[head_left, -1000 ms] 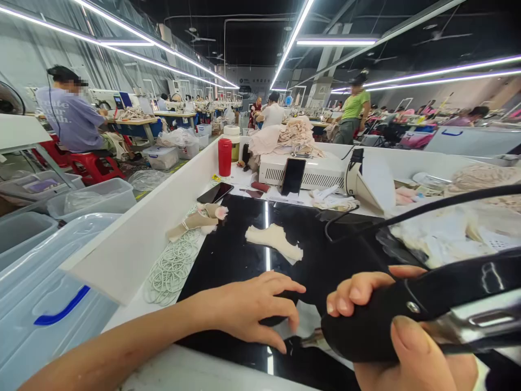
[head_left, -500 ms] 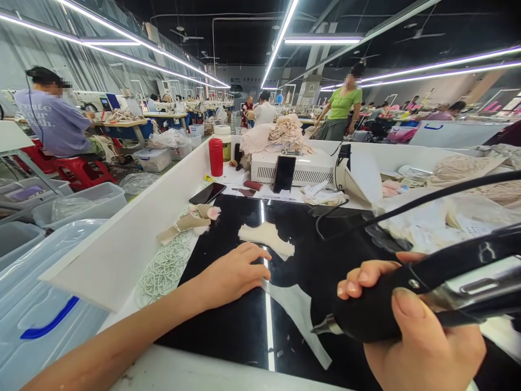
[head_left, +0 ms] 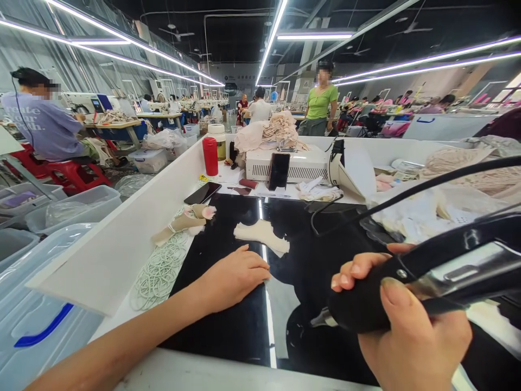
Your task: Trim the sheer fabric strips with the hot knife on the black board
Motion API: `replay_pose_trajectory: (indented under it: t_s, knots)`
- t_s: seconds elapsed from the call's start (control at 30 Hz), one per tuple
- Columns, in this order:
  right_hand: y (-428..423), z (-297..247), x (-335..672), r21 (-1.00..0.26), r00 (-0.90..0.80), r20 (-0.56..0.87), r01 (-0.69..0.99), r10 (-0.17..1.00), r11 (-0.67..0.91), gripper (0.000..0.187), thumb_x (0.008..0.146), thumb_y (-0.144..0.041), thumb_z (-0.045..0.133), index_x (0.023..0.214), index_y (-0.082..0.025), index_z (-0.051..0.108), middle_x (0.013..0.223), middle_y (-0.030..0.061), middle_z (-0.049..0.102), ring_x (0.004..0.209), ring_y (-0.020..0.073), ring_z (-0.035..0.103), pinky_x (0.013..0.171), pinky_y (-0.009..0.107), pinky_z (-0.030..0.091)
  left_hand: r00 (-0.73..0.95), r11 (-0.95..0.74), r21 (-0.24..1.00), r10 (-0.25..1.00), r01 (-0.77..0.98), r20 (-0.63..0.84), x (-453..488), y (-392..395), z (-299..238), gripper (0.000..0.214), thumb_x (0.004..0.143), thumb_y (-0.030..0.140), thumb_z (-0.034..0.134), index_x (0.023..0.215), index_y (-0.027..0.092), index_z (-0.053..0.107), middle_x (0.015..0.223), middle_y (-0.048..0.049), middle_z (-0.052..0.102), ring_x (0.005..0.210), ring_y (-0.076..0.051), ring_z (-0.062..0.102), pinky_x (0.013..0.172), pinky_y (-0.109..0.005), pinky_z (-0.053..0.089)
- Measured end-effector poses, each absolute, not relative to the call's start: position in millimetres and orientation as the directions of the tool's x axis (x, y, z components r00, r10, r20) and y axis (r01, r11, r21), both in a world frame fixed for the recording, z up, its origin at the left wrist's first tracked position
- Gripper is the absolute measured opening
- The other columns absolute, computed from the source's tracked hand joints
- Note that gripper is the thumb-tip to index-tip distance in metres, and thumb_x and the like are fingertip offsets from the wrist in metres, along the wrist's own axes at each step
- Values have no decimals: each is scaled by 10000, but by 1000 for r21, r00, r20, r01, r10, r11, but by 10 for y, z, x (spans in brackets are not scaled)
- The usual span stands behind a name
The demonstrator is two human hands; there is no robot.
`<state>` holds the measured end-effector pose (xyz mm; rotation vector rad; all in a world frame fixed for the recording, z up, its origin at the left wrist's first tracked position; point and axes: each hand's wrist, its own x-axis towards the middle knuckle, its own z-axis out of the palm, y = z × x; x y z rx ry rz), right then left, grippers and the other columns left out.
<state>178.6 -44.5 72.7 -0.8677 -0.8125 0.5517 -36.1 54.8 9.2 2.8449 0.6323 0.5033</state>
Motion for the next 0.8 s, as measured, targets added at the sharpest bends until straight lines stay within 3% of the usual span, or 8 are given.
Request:
replay_pose_trajectory:
  t_s: [0.1,0.23,0.37,0.53,0.8]
  knots:
    - [-452,727,1788,-832,591,390,-103,707,545,380,764,-319,895,1050,-260,653,711,-31,669,596,188,633,528,324,610,836,-877,292,462,381,297,-337,481,132,229,1093,141,515,1191,177,719,1290,-91,729,1223,-220,678,1271,-515,373]
    - [-440,720,1787,-825,599,416,-69,685,561,407,771,-346,895,1083,-257,650,733,-31,675,608,190,628,542,334,609,836,-830,461,473,315,279,-249,307,202,215,1068,212,620,1259,166,707,1297,-99,722,1216,-237,667,1197,-440,467]
    - [-406,715,1752,-824,615,398,-86,680,560,402,783,-336,892,1091,-262,645,739,-38,675,613,187,631,556,328,598,864,-763,591,458,262,210,-200,201,221,465,952,349,823,1359,176,681,1406,-124,675,1315,-281,615,1217,-440,444]
    - [-353,685,1690,-808,609,420,-85,672,583,408,810,-338,893,1117,-258,637,770,-39,682,629,181,646,592,331,594,890,-741,619,433,260,144,-191,193,159,647,881,439,880,1431,183,655,1493,-149,614,1382,-338,547,1230,-512,417]
    - [-331,570,1668,-814,574,433,-82,695,575,410,866,-354,884,1169,-273,620,820,-42,688,659,181,654,641,352,576,895,-732,623,431,276,110,-195,197,131,697,870,456,884,1468,197,638,1531,-144,587,1414,-349,520,1257,-538,385]
